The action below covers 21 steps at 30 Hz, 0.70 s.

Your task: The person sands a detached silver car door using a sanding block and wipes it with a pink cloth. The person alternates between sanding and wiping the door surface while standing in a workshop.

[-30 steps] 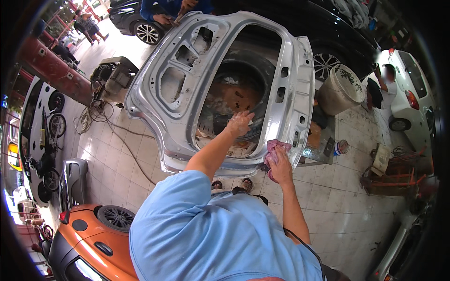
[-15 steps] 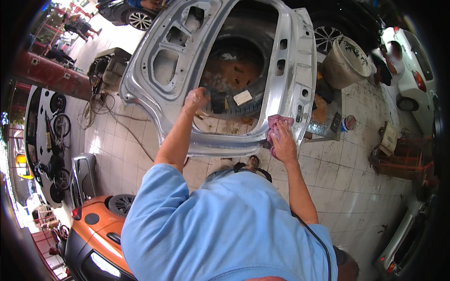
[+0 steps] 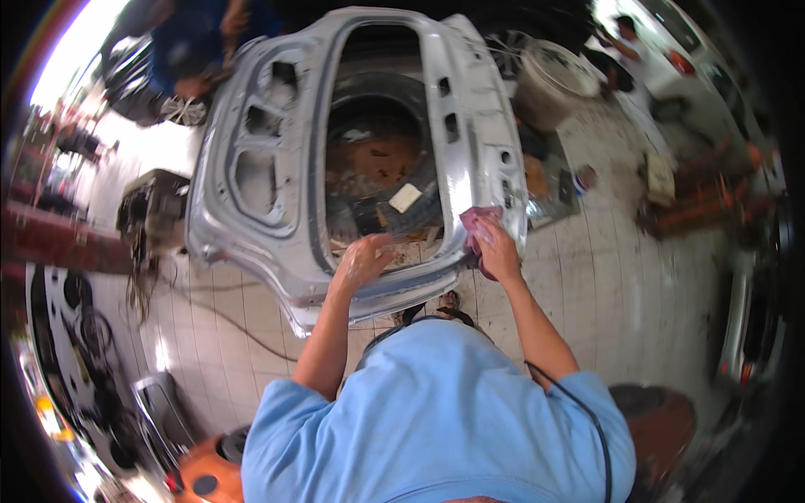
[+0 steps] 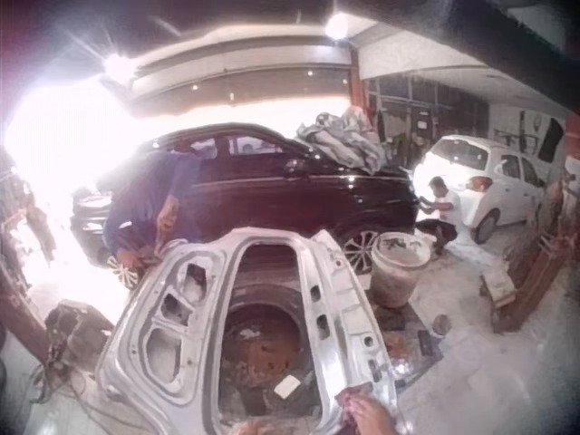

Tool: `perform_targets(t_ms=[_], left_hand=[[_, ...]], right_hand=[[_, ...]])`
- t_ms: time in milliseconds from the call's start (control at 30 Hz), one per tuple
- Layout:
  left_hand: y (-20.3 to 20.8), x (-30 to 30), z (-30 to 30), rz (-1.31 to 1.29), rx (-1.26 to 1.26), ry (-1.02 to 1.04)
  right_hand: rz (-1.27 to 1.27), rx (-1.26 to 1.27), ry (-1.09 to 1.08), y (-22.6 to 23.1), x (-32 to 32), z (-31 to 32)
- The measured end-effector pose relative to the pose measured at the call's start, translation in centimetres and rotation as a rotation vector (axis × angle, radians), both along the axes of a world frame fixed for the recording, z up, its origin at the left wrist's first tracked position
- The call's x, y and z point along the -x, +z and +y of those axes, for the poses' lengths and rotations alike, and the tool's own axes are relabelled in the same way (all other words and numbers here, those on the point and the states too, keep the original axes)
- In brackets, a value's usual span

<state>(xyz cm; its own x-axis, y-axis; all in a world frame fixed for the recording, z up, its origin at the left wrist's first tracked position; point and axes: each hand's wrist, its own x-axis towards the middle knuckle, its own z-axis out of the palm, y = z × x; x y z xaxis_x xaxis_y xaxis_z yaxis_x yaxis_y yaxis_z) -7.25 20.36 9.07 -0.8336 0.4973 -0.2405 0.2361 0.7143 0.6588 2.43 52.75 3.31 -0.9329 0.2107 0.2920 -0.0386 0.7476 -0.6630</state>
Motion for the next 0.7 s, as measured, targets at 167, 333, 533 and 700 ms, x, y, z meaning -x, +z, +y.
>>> perform_targets(t_ms=[167, 333, 533, 700], left_hand=[[0.2, -3.2, -0.3, -0.110, -0.114, 0.023], [0.0, -3.5, 1.7, -0.156, -0.645, -0.048], [0.1, -2.8, 7.4, -0.294, -0.795, -0.046], [-1.1, -1.9, 10.4, -0.205, -0.779, 0.048]], right_hand=[[-0.085, 0.560, -0.088, 3.5, 0.3, -3.5], [-0.076, 0.519, 0.015, 6.6, 1.1, -9.1], [-0.112, 0.624, 0.107, 7.7, 0.2, -8.7], [-0.068, -0.336, -0.118, 6.1, -1.5, 0.9]])
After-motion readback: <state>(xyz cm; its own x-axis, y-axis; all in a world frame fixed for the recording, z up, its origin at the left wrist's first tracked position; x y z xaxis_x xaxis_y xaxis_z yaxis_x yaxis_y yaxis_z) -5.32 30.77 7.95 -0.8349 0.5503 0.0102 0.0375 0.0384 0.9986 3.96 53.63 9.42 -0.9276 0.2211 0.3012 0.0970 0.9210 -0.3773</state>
